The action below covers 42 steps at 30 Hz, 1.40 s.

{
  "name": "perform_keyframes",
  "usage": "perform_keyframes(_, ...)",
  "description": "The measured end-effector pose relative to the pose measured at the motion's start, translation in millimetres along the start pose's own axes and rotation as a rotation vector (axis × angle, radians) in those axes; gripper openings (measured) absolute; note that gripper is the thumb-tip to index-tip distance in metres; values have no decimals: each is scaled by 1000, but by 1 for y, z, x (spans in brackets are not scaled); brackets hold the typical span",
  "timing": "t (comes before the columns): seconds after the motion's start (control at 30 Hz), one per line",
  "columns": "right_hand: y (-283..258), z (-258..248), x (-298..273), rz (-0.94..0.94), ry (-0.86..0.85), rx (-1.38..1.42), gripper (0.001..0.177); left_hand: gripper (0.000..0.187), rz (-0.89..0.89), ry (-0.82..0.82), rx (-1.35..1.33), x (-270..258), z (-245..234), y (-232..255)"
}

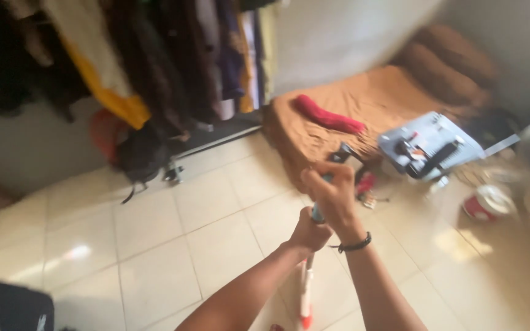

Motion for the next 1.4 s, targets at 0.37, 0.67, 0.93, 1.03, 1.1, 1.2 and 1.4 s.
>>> perform_keyframes(0.37, 114, -13, -39, 148, 46, 513, 28, 26, -69, -290, 402, -2, -42, -60)
perform_keyframes(0.67, 137, -18, -1, 286, 180, 458, 27, 26, 101, -310, 685, 47, -58, -69)
perform_keyframes(0.93, 53, 4, 66, 28, 328, 294, 35, 27, 8, -256, 250, 88, -43, 4)
perform_keyframes(1.03, 58, 39, 66, 2, 384, 131, 31, 26, 168, -208, 104, 90, -65, -1)
perform_keyframes(1.1, 62, 64, 69, 34, 279, 119, 31, 28, 63, -182, 3, 89, -85, -13)
perform_keyframes(1.2, 53, 99, 74, 52, 199, 168, 30, 28, -54, -190, 82, 82, -133, -7)
perform_keyframes(1.4, 130, 165, 65, 164, 108, 472, 32, 29, -63, -84, 490, 73, -232, -66)
Point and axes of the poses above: each hand's wrist, its own x-axis towards the middle knuckle, its own z-axis out of the palm, y = z × x, the point moved 6 cm from there along x, towards the middle knuckle, and after that the axes turned 3 degrees about -z, right-handed, at the moved point
